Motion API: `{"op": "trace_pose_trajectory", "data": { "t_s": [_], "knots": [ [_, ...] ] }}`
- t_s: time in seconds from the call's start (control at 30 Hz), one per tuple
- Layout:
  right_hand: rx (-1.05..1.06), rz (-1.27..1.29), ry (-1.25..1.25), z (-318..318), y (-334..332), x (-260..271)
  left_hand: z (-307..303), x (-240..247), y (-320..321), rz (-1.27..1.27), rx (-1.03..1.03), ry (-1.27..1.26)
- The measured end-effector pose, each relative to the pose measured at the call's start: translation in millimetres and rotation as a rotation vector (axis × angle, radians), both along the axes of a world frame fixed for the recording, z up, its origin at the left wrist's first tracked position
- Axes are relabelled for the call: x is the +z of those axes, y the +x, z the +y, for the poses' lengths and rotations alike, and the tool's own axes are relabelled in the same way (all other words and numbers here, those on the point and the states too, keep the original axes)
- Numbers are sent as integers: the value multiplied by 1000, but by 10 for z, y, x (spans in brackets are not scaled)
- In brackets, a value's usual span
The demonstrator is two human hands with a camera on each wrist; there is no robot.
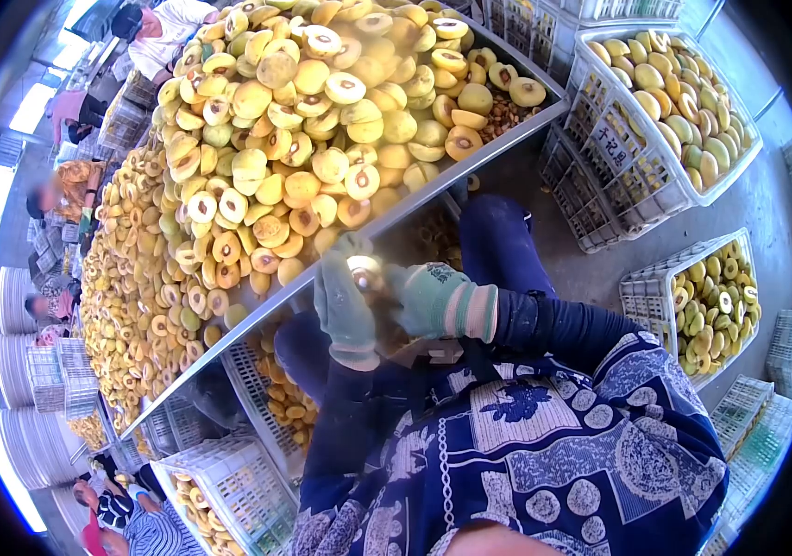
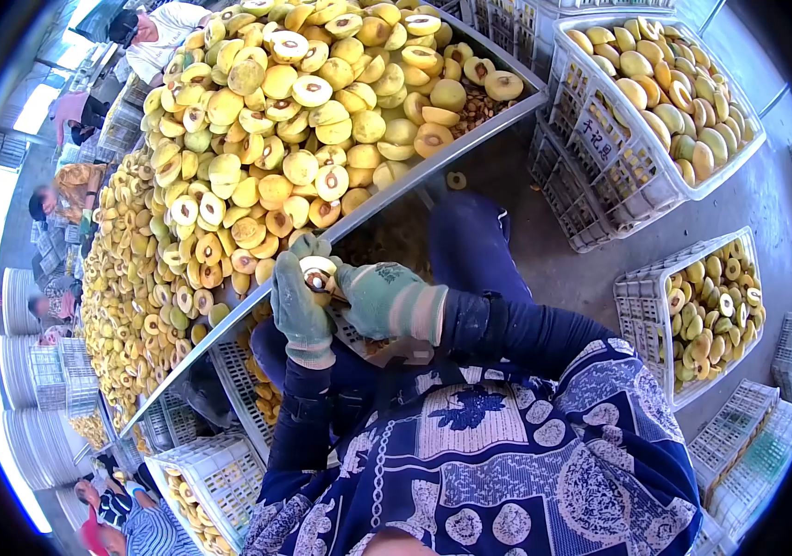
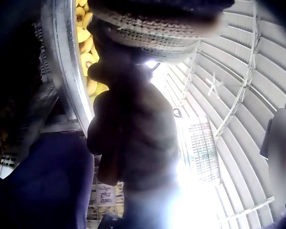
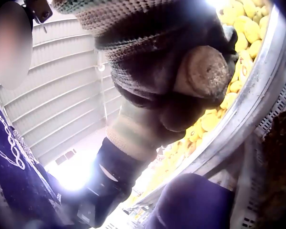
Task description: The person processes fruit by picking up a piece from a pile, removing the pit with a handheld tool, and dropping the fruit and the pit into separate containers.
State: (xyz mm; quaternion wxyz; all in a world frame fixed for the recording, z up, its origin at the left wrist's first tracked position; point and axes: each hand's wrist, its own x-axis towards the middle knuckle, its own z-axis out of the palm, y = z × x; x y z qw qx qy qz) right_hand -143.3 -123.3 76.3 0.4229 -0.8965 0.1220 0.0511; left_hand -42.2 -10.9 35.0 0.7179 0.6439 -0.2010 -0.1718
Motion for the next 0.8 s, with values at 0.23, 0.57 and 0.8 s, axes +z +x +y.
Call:
{"op": "trace_pose_trajectory", "data": {
  "t_s": [0.23, 0.57, 0.8],
  "knots": [
    [108, 210, 102, -116, -3, 53, 34, -16, 42, 112, -85, 127],
    [-174, 26, 232, 120, -36, -251, -107, 199, -156, 307, 5, -409],
    [-139, -61, 103, 92, -100, -345, 45, -65, -59, 378, -120, -231]
  ]
}}
